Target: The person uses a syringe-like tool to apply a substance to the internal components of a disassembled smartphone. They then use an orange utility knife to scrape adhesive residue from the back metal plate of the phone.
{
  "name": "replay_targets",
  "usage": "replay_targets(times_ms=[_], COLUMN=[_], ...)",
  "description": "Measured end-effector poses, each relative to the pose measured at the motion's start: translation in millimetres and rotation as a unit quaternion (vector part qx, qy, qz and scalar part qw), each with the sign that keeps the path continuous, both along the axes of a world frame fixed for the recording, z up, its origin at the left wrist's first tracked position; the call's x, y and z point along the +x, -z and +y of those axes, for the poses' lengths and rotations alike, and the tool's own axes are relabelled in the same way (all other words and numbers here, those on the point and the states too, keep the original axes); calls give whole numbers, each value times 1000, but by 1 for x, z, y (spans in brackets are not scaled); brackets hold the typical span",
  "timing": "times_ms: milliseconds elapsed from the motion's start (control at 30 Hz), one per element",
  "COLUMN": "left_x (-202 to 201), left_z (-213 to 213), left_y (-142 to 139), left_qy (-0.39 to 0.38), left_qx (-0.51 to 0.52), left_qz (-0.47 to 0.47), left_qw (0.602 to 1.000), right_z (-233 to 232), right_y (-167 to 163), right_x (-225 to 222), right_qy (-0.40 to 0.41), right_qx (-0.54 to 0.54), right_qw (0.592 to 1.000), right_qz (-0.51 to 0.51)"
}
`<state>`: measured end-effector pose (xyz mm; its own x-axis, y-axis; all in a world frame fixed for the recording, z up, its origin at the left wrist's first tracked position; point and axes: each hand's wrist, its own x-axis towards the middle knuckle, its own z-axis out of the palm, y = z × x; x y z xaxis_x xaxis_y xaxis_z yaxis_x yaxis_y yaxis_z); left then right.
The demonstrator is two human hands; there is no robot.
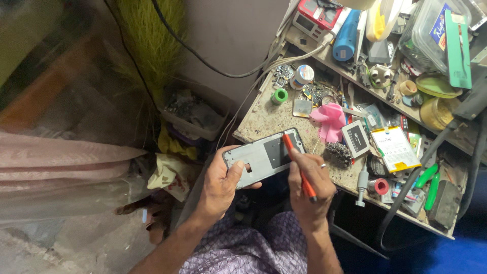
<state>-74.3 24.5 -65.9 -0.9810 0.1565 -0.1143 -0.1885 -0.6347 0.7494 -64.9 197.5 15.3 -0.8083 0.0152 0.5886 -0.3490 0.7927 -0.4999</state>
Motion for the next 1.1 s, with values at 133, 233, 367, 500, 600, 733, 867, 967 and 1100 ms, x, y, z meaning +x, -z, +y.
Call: replay_targets(times_ms=[133, 233, 367, 500, 600, 733, 867, 967, 1100], left_x=[3, 1, -1, 0, 0, 2, 0, -2, -2], left_z=[1, 0, 0, -1, 0, 0, 2, 1, 0], left_y=[0, -1, -1, -2, -2, -2, 0, 3, 2], left_qy=[-4, -3, 4, 4, 5, 3, -3, -3, -2], left_qx=[5, -5, -7, -1, -5, -5, -2, 0, -1], left_qz=[3, 1, -4, 8, 7, 5, 8, 2, -6], left_qw=[1000, 1000, 1000, 1000, 1000, 1000, 1000, 1000, 1000], right_z=[3, 6, 6, 3, 2, 7, 8, 2, -15], right_y=[0, -1, -2, 0, 3, 6, 8, 10, 11], right_x=[4, 4, 1, 0, 1, 2, 5, 6, 10], right_qy=[38, 21, 35, 20, -10, 10, 3, -12, -91], right_qx=[-74, -52, -43, -11, 26, 6, -44, -61, -38], right_qw=[996, 998, 998, 1000, 999, 1000, 999, 998, 995], right_qz=[-39, -18, -21, -5, 21, 9, -12, -9, 7])
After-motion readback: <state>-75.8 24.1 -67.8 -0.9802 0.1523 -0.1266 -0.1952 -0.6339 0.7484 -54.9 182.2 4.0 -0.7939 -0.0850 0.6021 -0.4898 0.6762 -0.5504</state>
